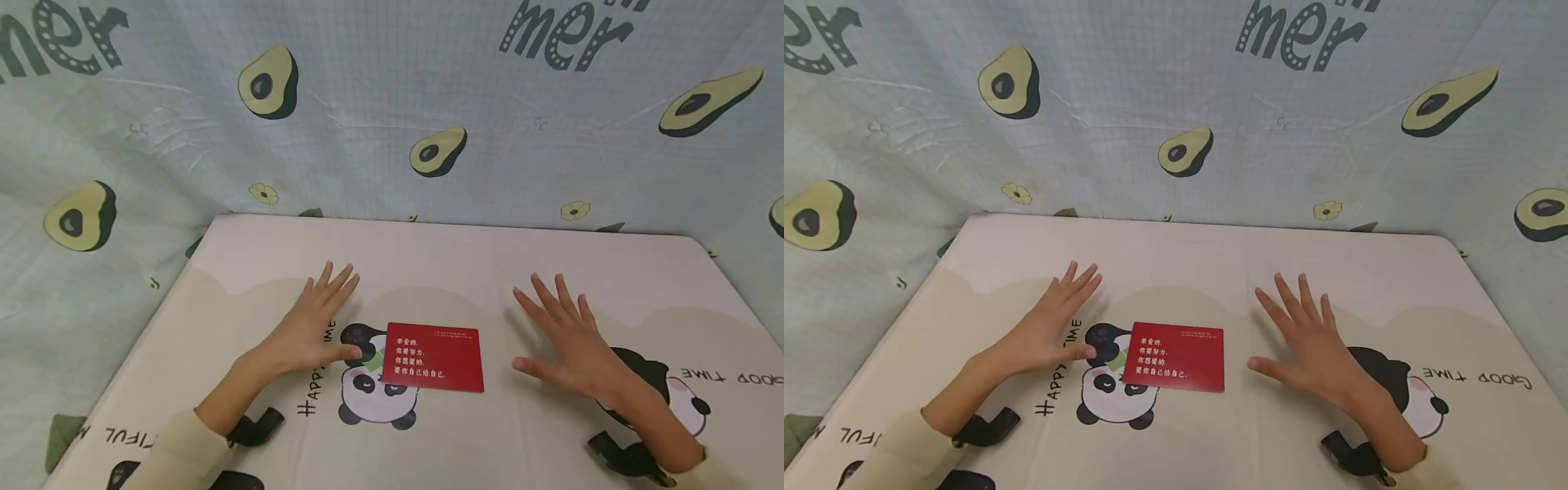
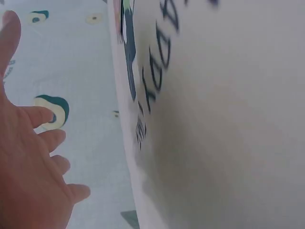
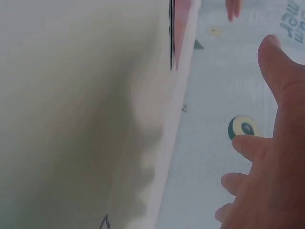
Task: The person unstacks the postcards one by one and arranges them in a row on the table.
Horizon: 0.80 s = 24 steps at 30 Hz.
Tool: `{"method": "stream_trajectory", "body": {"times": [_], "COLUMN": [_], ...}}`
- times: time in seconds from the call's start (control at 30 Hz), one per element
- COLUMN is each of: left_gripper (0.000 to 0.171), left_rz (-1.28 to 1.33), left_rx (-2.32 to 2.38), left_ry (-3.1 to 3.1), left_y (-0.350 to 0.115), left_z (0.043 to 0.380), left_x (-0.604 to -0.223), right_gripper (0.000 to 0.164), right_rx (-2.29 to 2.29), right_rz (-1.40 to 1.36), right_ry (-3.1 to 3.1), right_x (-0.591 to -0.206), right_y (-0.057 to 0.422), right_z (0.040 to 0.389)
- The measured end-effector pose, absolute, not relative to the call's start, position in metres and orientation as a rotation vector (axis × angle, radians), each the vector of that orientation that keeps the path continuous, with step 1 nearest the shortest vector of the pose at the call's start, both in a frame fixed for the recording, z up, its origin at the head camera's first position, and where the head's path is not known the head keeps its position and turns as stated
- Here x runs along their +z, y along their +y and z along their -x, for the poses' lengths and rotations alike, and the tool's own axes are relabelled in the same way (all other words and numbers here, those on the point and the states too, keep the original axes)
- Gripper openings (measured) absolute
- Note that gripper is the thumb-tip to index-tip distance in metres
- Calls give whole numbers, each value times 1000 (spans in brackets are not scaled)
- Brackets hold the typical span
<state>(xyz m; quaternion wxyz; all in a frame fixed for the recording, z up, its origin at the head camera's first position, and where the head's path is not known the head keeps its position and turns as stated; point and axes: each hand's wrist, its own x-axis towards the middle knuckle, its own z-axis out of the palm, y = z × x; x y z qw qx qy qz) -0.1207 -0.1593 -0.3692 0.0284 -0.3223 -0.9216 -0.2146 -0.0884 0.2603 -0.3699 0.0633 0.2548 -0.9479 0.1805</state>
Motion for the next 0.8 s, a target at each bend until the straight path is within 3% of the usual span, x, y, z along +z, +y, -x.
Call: {"method": "stream_trajectory", "body": {"times": [0.37, 0.8], "left_gripper": [100, 94], "left_rz": [801, 878], "left_rx": [-1260, -1493], "left_ry": [-2910, -2854], "left_y": [-133, -121], "left_z": [100, 98], "left_x": [-371, -390], "right_gripper": [92, 86], "right_rx": [840, 1130], "right_rz": [-833, -925], "right_ry": [-2850, -2793], "right_x": [-382, -395], "right_y": [233, 211], "right_z": [84, 80]}}
